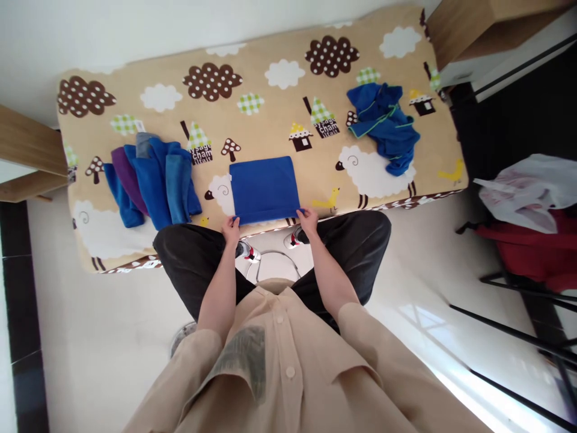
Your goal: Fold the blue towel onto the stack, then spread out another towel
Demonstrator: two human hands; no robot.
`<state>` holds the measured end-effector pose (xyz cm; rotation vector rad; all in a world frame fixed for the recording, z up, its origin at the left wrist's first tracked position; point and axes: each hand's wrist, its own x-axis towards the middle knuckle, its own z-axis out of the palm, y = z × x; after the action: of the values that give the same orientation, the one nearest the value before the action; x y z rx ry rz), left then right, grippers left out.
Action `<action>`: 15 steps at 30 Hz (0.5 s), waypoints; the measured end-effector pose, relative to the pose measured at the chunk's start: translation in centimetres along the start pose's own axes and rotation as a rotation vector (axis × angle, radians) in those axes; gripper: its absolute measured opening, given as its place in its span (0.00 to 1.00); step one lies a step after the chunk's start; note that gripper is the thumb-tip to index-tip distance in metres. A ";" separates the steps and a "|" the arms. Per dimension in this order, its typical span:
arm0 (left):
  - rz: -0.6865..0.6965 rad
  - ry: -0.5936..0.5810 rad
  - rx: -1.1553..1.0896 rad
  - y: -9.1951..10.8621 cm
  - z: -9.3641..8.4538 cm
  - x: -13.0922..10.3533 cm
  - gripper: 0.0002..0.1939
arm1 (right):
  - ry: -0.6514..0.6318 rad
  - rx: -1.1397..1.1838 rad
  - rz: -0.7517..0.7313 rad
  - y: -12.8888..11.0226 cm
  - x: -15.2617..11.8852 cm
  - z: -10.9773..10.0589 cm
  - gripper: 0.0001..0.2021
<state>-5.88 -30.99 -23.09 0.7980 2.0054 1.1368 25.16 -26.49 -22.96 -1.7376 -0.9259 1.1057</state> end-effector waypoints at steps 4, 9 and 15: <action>-0.040 -0.005 -0.040 -0.1 -0.1 0.0 0.08 | 0.007 -0.006 0.016 0.5 0.2 0.2 0.16; -0.142 -0.058 -0.167 -0.2 0.0 0.1 0.12 | 0.012 -0.044 -0.020 0.8 0.6 0.4 0.19; -0.072 -0.050 0.017 -0.1 0.1 1.5 0.12 | 0.003 -0.148 -0.037 0.8 1.1 0.6 0.20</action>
<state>-6.68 -29.78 -23.59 0.7490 1.9888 1.0500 25.13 -25.62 -24.21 -1.8337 -1.0566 1.0323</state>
